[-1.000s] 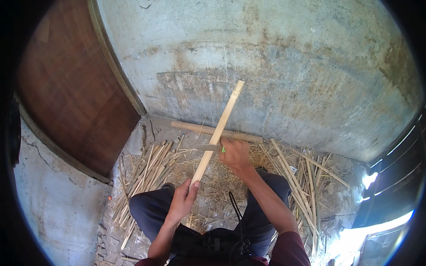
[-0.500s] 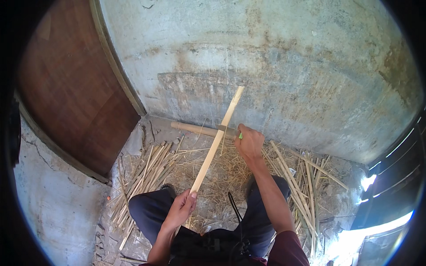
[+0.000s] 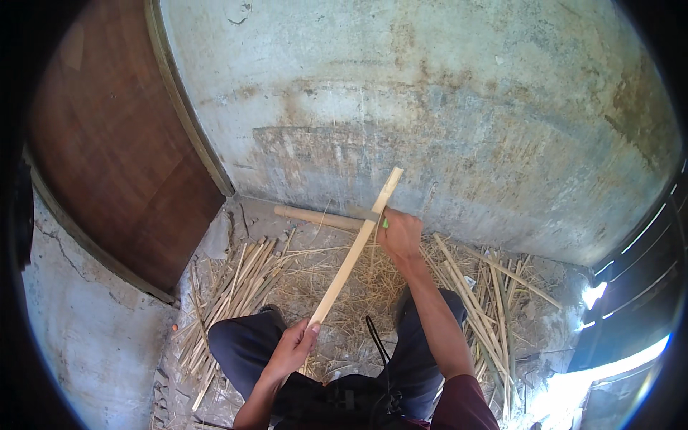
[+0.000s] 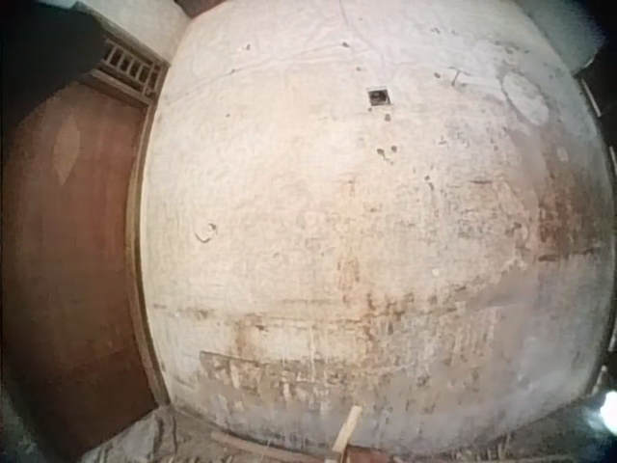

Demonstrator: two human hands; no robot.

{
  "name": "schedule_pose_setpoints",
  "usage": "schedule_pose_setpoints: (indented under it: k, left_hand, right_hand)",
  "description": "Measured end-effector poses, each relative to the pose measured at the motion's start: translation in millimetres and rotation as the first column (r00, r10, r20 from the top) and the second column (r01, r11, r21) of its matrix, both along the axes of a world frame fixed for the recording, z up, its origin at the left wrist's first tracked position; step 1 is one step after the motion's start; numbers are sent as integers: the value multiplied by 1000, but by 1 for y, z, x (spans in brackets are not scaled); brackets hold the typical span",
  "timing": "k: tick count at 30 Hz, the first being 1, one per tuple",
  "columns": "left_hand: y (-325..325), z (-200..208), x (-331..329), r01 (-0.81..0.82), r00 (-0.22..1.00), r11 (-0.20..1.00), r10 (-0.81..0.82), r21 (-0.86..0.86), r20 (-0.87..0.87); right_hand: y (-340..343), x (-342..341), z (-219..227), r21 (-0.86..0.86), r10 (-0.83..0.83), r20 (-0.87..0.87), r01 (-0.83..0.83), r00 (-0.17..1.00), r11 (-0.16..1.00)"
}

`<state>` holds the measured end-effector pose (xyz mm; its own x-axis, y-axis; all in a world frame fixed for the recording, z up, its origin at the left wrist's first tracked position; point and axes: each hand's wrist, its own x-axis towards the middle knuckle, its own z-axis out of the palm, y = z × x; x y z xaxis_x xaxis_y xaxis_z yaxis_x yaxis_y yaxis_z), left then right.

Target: The person shaves a thin strip of bamboo using a knife, holding the strip against a larger bamboo piece for support.

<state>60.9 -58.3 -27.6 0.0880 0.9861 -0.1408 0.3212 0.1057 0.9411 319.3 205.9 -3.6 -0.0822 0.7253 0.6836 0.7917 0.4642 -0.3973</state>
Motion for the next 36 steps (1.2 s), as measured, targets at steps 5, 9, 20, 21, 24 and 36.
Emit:
schedule_pose_setpoints:
  k: [5,9,20,21,24,36]
  left_hand:
    - [-6,-9,3,-14,1000,997,15,73,-11]
    - [-16,-3,6,3,1000,999,-3,46,15]
    - [-38,12,-12,71,997,997,-71,28,-12]
    - [-48,14,-21,101,995,995,-101,10,-4]
    - [-37,11,-26,-19,1000,1000,19,17,16]
    - [0,3,-56,379,603,873,19,-307,797]
  right_hand:
    - [7,15,7,80,-31,20,29,999,996]
    - [15,26,7,65,-117,-14,118,993,991]
    - [78,115,-22,-189,-491,-333,454,805,871]
    - [81,132,-24,-290,-543,-394,461,741,839]
    - [91,161,-57,-502,-502,-415,269,759,822]
    - [16,60,24,-442,28,-816,-655,577,614]
